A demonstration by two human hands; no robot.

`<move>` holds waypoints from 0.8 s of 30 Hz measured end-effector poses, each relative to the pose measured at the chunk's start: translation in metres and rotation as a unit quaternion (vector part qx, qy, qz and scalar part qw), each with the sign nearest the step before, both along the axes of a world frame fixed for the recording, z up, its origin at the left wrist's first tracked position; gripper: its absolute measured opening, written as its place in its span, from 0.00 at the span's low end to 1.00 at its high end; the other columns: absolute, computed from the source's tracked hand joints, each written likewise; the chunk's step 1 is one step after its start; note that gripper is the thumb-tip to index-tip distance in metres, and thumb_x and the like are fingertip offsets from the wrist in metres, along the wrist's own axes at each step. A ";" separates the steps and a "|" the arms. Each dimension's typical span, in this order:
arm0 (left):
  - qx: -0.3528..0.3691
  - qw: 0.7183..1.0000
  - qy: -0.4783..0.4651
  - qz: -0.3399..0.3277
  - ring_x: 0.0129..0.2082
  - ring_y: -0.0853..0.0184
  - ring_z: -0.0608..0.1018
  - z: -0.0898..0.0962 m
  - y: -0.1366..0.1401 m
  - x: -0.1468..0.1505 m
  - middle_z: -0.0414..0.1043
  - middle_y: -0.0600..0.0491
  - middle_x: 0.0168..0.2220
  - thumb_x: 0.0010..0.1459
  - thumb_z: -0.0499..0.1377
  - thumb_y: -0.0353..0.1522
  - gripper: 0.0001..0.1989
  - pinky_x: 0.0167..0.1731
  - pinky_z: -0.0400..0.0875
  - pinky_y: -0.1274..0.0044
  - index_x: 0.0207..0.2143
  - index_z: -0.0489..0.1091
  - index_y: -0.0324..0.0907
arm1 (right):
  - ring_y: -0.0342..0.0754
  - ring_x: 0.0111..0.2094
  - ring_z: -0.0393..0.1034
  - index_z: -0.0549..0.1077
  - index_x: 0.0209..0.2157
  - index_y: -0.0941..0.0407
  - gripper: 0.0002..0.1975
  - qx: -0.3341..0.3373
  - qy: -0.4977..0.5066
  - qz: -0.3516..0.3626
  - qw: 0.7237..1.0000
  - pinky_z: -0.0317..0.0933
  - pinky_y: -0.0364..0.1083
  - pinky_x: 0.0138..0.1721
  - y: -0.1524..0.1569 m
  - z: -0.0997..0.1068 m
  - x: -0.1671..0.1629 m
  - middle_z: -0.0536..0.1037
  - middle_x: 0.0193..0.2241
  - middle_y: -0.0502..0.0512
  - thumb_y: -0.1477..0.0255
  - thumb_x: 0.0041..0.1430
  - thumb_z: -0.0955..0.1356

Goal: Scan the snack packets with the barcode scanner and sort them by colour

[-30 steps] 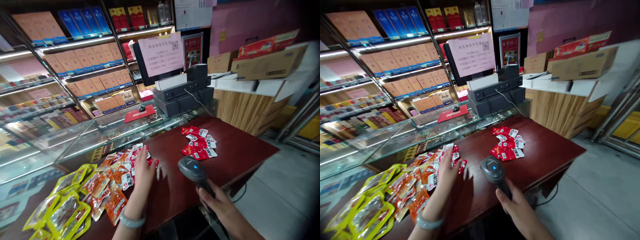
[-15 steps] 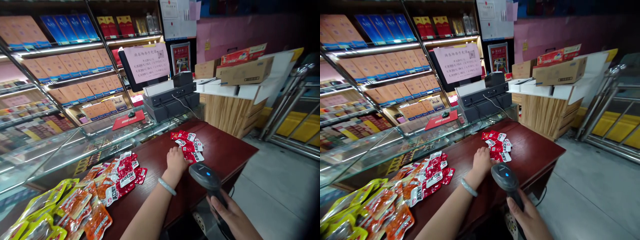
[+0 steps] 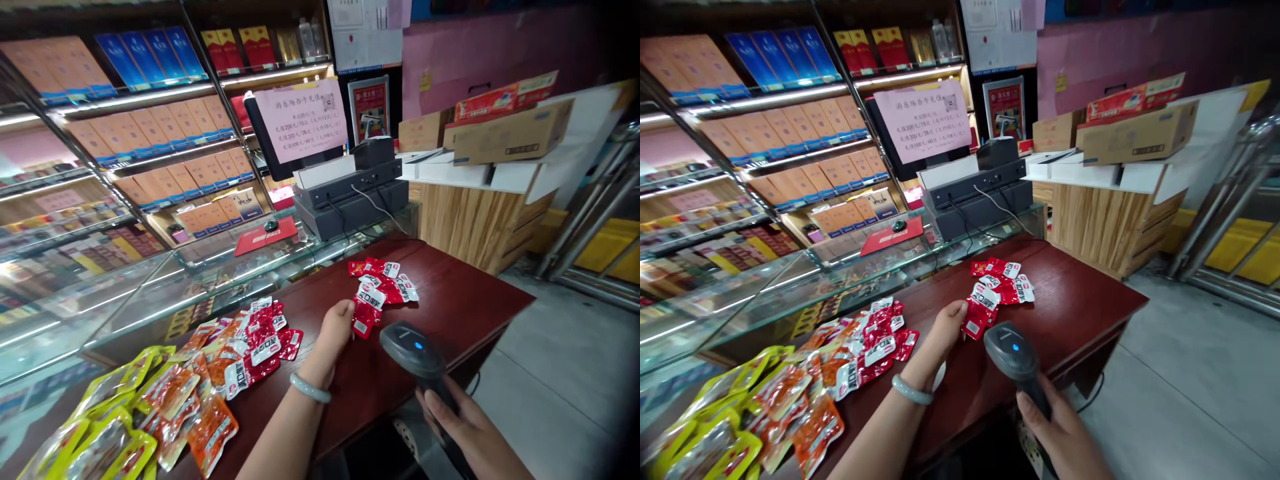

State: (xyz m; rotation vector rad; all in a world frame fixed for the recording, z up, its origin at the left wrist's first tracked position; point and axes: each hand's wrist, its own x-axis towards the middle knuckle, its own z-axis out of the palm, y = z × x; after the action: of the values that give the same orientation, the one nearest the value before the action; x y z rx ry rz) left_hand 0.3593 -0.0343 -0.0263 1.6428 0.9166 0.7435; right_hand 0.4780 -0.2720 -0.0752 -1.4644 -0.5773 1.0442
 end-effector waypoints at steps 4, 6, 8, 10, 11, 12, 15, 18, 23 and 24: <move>-0.133 0.973 -0.147 0.121 0.16 0.74 0.67 0.008 -0.003 -0.032 0.69 0.58 0.22 0.53 0.61 0.54 0.26 0.19 0.55 0.82 0.40 0.69 0.42 | 0.64 0.63 0.66 0.74 0.57 0.53 0.39 -0.020 0.008 0.026 0.999 0.71 0.53 0.55 0.009 0.004 -0.015 0.77 0.59 0.61 0.42 0.51 0.72; -0.150 0.958 -0.176 0.168 0.16 0.74 0.68 0.011 -0.003 -0.049 0.71 0.57 0.24 0.50 0.63 0.54 0.29 0.18 0.53 0.83 0.44 0.69 0.42 | 0.64 0.60 0.70 0.76 0.56 0.53 0.39 -0.005 -0.011 0.047 0.999 0.69 0.54 0.56 0.016 0.012 -0.027 0.78 0.57 0.62 0.42 0.50 0.72; -0.145 0.951 -0.194 0.193 0.17 0.75 0.69 0.012 -0.004 -0.065 0.73 0.56 0.26 0.50 0.63 0.54 0.28 0.17 0.52 0.84 0.43 0.69 0.42 | 0.64 0.59 0.70 0.78 0.54 0.53 0.37 0.020 -0.042 0.073 0.996 0.65 0.56 0.60 0.025 0.022 -0.039 0.80 0.55 0.61 0.43 0.50 0.73; -0.141 0.945 -0.198 0.218 0.18 0.75 0.71 0.010 -0.003 -0.079 0.74 0.55 0.28 0.51 0.63 0.53 0.27 0.18 0.53 0.84 0.43 0.69 0.42 | 0.64 0.59 0.70 0.78 0.53 0.52 0.34 0.046 -0.059 0.102 0.992 0.60 0.58 0.63 0.032 0.030 -0.050 0.81 0.54 0.61 0.44 0.53 0.72; -0.142 0.942 -0.196 0.231 0.19 0.75 0.72 0.009 -0.003 -0.085 0.75 0.55 0.29 0.52 0.63 0.52 0.26 0.18 0.54 0.84 0.44 0.69 0.42 | 0.64 0.58 0.70 0.78 0.54 0.52 0.32 0.055 -0.060 0.116 0.990 0.59 0.59 0.64 0.035 0.034 -0.055 0.81 0.53 0.61 0.45 0.55 0.72; -0.144 0.939 -0.192 0.244 0.19 0.75 0.72 0.008 -0.003 -0.090 0.76 0.54 0.31 0.53 0.63 0.51 0.26 0.19 0.55 0.83 0.45 0.69 0.42 | 0.64 0.57 0.71 0.78 0.54 0.52 0.31 0.061 -0.058 0.125 0.989 0.60 0.59 0.63 0.037 0.036 -0.059 0.81 0.52 0.61 0.46 0.56 0.71; -0.147 0.932 -0.190 0.270 0.20 0.74 0.73 0.004 -0.003 -0.100 0.75 0.54 0.32 0.53 0.63 0.50 0.25 0.20 0.58 0.83 0.45 0.69 0.42 | 0.63 0.54 0.74 0.77 0.54 0.52 0.31 0.065 -0.058 0.145 0.986 0.62 0.59 0.61 0.042 0.039 -0.069 0.83 0.48 0.61 0.47 0.57 0.71; -0.143 0.928 -0.204 0.277 0.18 0.75 0.71 0.001 -0.003 -0.108 0.72 0.56 0.27 0.51 0.64 0.52 0.26 0.18 0.57 0.83 0.41 0.69 0.41 | 0.63 0.51 0.76 0.78 0.52 0.52 0.30 0.063 -0.063 0.152 0.984 0.64 0.59 0.60 0.043 0.038 -0.073 0.84 0.45 0.62 0.46 0.57 0.70; -0.121 0.920 -0.207 0.309 0.14 0.76 0.67 0.003 -0.002 -0.138 0.66 0.61 0.21 0.46 0.67 0.52 0.26 0.15 0.58 0.84 0.35 0.68 0.41 | 0.64 0.55 0.73 0.79 0.51 0.54 0.32 0.056 -0.061 0.134 0.988 0.63 0.58 0.60 0.041 0.040 -0.072 0.84 0.45 0.62 0.46 0.54 0.72; -0.114 0.916 -0.206 0.324 0.14 0.76 0.67 0.005 -0.001 -0.146 0.65 0.61 0.20 0.45 0.67 0.52 0.26 0.15 0.58 0.84 0.34 0.68 0.41 | 0.64 0.56 0.72 0.79 0.52 0.54 0.32 0.053 -0.060 0.131 0.988 0.64 0.58 0.60 0.041 0.041 -0.072 0.84 0.45 0.62 0.46 0.53 0.73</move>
State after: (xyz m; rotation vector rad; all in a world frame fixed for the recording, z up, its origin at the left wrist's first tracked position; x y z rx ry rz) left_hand 0.2130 -0.0353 -0.0218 0.9063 1.1889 1.3180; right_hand 0.4065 -0.2311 -0.0343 -1.3891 -0.9177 1.1148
